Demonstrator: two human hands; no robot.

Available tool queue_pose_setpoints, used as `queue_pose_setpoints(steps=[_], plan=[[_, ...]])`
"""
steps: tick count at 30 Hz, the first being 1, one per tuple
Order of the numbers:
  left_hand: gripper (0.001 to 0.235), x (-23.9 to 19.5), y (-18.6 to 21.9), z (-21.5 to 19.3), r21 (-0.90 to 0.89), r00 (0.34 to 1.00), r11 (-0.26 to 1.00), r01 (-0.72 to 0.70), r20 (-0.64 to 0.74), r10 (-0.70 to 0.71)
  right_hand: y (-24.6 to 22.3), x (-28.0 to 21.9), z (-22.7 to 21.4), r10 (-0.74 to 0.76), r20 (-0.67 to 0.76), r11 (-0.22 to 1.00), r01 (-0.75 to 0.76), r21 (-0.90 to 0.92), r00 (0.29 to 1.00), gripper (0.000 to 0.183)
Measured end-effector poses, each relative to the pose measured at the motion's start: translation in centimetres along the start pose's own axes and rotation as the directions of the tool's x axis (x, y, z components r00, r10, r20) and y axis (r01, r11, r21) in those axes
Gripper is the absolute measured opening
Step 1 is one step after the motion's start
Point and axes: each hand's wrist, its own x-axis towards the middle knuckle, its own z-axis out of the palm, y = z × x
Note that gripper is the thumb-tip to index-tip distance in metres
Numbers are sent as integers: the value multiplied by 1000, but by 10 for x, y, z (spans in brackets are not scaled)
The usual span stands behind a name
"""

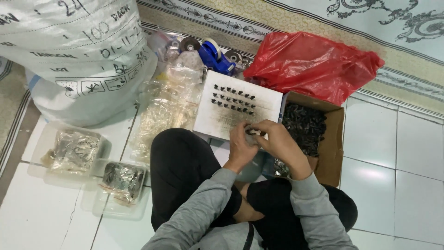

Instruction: The person sits on the floor and picks small black screws from a cardboard box, placing them into a white tray. They then gather the screws from the tray and pack them into a small plastic bag, which is then sealed.

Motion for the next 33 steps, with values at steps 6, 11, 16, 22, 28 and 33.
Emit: queue_pose_setpoints(steps=[6, 11, 16, 22, 28, 33], plan=[[68, 14, 27, -22, -36, 999, 999, 1, -43, -2, 26, -10, -16, 131, -267, 986, -97, 136, 955, 23], [64, 13, 13, -20, -23, 990, 996, 83, -115, -85, 113, 29, 31, 167, -342, 986, -153, 68, 925, 33], [65, 13, 19, -24, 49, 974, 998, 31, -224, -19, 116, 61, 58, 151, -274, 988, -157, 0, 950, 55], [73, 16, 12, -20, 43, 978, 998, 46, -205, -37, 147, 85, 84, 141, -270, 987, -158, -42, 952, 51], [78, 14, 7, -15, 57, 974, 994, 89, -212, -75, 160, 92, 81, 153, -401, 988, -155, 27, 903, 23], [84, 11, 1, -12, 69, 976, 990, 122, -189, -107, 146, 103, 66, 68, -406, 994, -99, -55, 911, 43]])
